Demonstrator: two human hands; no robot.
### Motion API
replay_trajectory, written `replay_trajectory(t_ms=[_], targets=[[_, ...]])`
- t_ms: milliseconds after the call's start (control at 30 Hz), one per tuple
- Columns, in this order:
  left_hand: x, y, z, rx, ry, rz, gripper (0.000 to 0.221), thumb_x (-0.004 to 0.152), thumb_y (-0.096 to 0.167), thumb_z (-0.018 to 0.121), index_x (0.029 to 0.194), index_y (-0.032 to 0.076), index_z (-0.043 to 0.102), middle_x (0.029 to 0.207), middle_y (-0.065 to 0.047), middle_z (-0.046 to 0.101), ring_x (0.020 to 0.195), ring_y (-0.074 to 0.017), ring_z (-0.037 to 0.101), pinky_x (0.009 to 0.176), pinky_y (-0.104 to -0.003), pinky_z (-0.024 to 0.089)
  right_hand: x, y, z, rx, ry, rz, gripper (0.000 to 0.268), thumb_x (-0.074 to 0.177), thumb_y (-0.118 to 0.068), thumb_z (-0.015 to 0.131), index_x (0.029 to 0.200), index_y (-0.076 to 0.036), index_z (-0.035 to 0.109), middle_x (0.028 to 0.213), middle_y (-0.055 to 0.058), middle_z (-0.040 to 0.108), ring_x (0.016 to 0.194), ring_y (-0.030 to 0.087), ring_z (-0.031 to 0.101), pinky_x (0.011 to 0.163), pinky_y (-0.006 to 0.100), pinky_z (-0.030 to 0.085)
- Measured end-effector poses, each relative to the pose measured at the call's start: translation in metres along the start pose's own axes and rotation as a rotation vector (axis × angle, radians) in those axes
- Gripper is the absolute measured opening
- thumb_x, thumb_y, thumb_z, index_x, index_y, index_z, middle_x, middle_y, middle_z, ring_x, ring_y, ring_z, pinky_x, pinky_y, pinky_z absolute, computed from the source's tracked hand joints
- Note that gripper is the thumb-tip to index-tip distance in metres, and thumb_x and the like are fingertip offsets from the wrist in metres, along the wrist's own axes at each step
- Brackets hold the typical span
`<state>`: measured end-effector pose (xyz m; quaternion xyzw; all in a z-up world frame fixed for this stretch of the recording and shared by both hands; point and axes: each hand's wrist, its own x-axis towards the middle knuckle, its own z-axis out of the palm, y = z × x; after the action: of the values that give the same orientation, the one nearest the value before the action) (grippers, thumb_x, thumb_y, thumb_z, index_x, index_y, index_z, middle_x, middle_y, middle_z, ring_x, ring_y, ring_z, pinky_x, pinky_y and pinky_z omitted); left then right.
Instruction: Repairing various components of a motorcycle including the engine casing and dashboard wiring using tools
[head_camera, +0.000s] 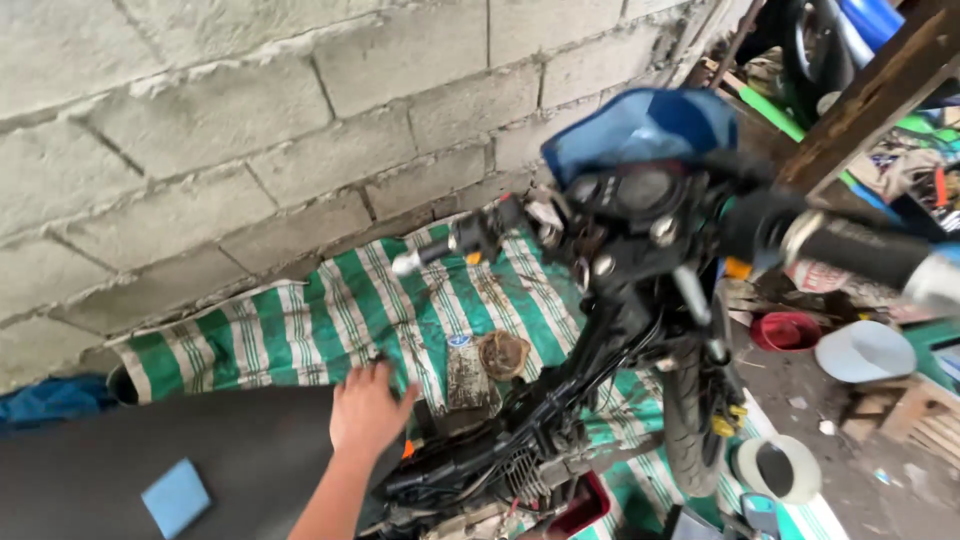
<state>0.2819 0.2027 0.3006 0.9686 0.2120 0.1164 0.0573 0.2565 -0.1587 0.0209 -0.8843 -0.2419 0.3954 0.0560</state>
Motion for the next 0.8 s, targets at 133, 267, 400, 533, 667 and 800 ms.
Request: replay_trajectory(t_ms=[133,267,400,533,667,800], targets=[[0.005,0.011,-0.023,0.066,-0.391,-0.043,0.068,0.105,0.072,0.053,0.139,0.016,0.07,0.137,-0.009,0.075,0.139,-0.0333,0.064,0.116,-0.057,0.051,-0.08,-0.066,-0.28,0.156,0.283,-0.088,0.031,0.109,-0.045,0.055,0.12,-0.021,0.071,0.104,0.0,0.077,0.081,0.021,0.069,0.061,0.037,0.058],[0.011,0.015,-0.029,0.122,-0.538,-0.105,0.065,0.106,0.069,0.05,0.138,0.017,0.073,0.143,-0.006,0.072,0.143,-0.0312,0.06,0.119,-0.053,0.047,-0.118,-0.058,-0.478,0.164,1.253,-0.519,0.014,0.107,-0.016,0.07,0.118,-0.01,0.075,0.111,0.006,0.08,0.088,0.023,0.076,0.073,0.035,0.058],[0.001,0.009,-0.012,0.084,-0.326,-0.068,0.047,0.099,0.061,0.063,0.113,0.02,0.08,0.121,-0.004,0.078,0.126,-0.0315,0.067,0.106,-0.055,0.051,-0.047,-0.059,-0.59,0.035,1.121,-0.531,0.027,0.099,-0.01,0.073,0.126,-0.009,0.075,0.111,0.016,0.077,0.101,0.042,0.072,0.088,0.054,0.056],[0.0,0.008,-0.012,0.051,-0.372,-0.088,0.044,0.1,0.056,0.062,0.117,0.02,0.08,0.126,-0.003,0.078,0.13,-0.0302,0.065,0.109,-0.053,0.05,0.025,-0.06,-0.633,-0.117,0.654,-0.263,0.039,0.091,-0.02,0.08,0.128,-0.011,0.079,0.119,0.018,0.082,0.111,0.047,0.073,0.097,0.056,0.056],[-0.003,0.006,-0.011,0.036,-0.372,-0.082,0.038,0.101,0.052,0.063,0.112,0.019,0.08,0.124,-0.003,0.078,0.132,-0.0292,0.064,0.108,-0.052,0.05,0.008,-0.086,-0.661,-0.098,0.389,-0.118,0.033,0.095,-0.032,0.078,0.125,-0.019,0.084,0.111,0.017,0.084,0.117,0.039,0.068,0.094,0.052,0.054],[-0.005,0.006,-0.008,0.016,-0.321,-0.071,0.035,0.1,0.049,0.064,0.104,0.019,0.081,0.117,-0.003,0.078,0.125,-0.0302,0.066,0.105,-0.052,0.051,0.015,-0.082,-0.653,-0.129,0.422,-0.134,0.03,0.098,-0.031,0.076,0.123,-0.018,0.086,0.111,0.018,0.085,0.112,0.04,0.074,0.096,0.053,0.057]])
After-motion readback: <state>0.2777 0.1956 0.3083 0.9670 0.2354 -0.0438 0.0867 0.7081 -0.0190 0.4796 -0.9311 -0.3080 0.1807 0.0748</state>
